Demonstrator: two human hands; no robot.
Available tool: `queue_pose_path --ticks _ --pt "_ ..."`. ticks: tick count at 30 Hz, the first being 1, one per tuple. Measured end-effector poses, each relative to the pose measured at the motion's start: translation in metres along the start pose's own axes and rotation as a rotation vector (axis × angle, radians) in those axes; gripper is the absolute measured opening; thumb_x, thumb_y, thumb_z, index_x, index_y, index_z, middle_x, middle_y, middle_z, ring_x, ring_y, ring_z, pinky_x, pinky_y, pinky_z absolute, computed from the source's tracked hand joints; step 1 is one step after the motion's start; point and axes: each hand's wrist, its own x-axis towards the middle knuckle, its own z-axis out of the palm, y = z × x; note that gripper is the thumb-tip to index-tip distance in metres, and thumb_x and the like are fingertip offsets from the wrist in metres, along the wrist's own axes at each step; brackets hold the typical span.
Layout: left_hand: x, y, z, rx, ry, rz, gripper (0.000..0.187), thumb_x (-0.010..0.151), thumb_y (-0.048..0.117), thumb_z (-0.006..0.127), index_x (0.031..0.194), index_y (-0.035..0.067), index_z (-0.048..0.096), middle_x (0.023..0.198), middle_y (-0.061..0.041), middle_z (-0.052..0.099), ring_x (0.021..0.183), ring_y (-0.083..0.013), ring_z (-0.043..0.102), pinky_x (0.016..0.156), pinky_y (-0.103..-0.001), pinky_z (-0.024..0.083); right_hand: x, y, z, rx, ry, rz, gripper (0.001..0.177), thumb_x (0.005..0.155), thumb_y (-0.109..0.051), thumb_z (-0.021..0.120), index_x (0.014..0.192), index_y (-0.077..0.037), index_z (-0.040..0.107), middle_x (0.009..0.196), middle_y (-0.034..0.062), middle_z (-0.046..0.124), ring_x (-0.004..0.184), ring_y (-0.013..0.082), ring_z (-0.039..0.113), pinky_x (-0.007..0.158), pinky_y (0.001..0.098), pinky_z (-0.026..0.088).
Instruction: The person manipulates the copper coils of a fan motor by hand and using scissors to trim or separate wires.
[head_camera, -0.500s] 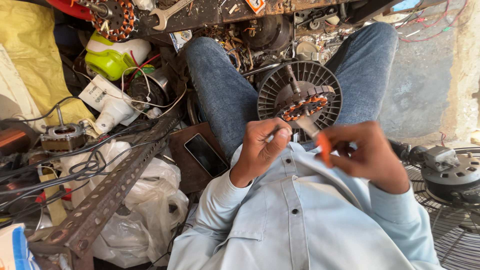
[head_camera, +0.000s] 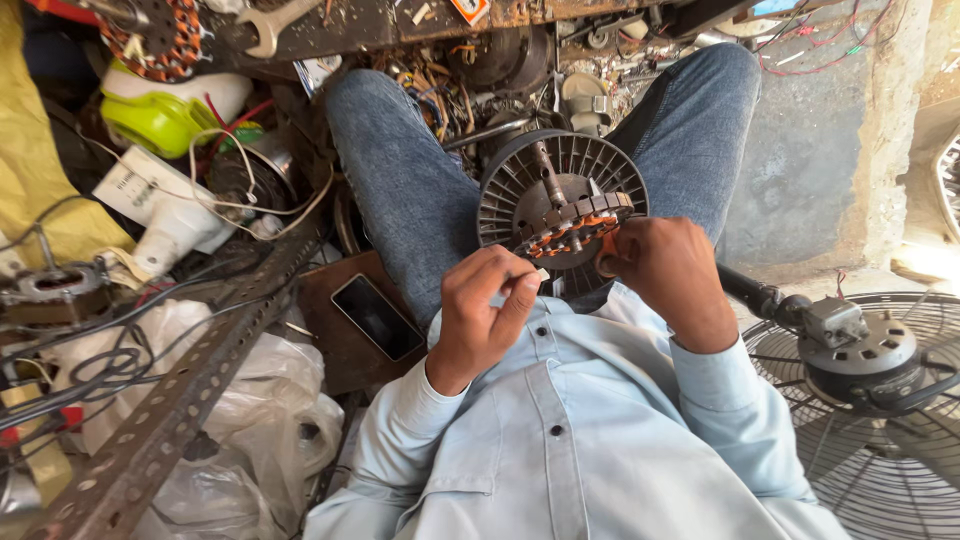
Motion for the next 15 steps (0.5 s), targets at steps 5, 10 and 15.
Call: queue_pose_path --ticks 5,10,15 --pt "0.013 0.008 0.006 0.147 -0.046 0.140 0.013 0.099 0.007 0.065 0.089 0.002 0.058 0.080 -0.010 0.058 0.072 -0.0295 0.058 0.066 -0.042 0.046 -0.016 -0.014 -0.028 0.726 -0.006 -0.154 0.010 0.084 -0.003 0.079 0.088 0.000 0.070 0.080 0.0065 0.075 0.070 0.0169 0.074 0.063 0.0261 0.057" --pt "0.020 0.017 0.012 0.155 -0.155 0.185 0.013 0.100 0.009 0.065 0.093 0.001 0.058 0.084 -0.012 0.058 0.076 -0.0318 0.061 0.068 -0.044 0.048 -0.019 -0.026 -0.032 1.006 -0.063 -0.376 0.021 0.079 0.002 0.083 0.094 0.004 0.069 0.089 0.0103 0.073 0.080 0.0180 0.073 0.072 0.0270 0.060" --pt "0.026 0.016 0.012 -0.175 -0.282 -0.125 0.015 0.100 0.010 0.065 0.091 0.000 0.060 0.083 -0.013 0.062 0.075 -0.0310 0.064 0.066 -0.040 0.048 -0.003 -0.015 -0.023 0.844 0.070 -0.625 0.018 0.081 0.005 0.081 0.090 0.000 0.066 0.081 0.0093 0.070 0.075 0.0190 0.073 0.070 0.0279 0.058"
